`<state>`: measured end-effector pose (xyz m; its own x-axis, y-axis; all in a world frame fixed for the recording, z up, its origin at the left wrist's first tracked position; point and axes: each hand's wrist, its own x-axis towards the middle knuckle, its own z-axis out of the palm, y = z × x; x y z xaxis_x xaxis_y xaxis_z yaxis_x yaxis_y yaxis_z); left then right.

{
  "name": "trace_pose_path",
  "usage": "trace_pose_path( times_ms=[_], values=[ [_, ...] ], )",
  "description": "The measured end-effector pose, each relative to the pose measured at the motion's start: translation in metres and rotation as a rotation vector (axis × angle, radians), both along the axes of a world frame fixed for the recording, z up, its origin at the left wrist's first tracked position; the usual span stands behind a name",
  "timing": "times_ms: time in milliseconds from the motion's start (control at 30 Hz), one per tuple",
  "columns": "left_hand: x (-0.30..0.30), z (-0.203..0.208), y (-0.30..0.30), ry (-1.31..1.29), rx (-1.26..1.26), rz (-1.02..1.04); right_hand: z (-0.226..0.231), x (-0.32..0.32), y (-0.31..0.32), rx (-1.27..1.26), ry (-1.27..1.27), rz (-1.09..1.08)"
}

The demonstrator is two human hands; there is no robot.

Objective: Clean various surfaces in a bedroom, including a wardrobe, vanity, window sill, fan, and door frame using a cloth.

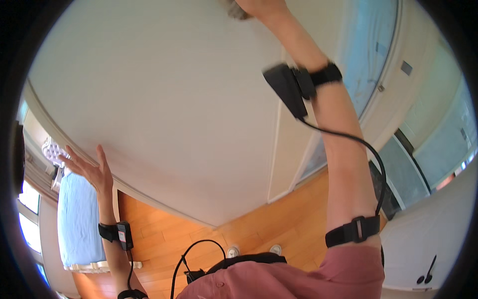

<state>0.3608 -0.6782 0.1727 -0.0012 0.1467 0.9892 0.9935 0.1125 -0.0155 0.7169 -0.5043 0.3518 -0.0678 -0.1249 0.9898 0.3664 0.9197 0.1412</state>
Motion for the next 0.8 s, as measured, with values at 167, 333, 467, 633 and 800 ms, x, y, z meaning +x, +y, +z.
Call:
trace_pose_path(
  times_ms=[167, 333, 467, 633, 800],
  values=[
    [-0.013, 0.002, 0.008, -0.14, -0.065, -0.133, -0.003, -0.075, 0.024, 0.149, 0.036, -0.196],
    [-0.037, 0.002, -0.004, -0.291, 0.041, -0.416, -0.164, -0.189, -0.037, 0.076, -0.4, 0.109],
    [-0.033, 0.0, 0.009, -0.494, 0.148, -0.612, -0.317, -0.218, -0.044, 0.003, -1.0, 0.312],
    [-0.021, -0.013, 0.003, -0.176, 0.204, -0.275, -0.3, -0.184, -0.009, 0.352, -0.886, 0.478],
    [0.026, -0.038, 0.004, 0.107, 0.016, -0.19, -0.177, -0.062, 0.035, 0.275, -0.591, -0.201]
  ],
)
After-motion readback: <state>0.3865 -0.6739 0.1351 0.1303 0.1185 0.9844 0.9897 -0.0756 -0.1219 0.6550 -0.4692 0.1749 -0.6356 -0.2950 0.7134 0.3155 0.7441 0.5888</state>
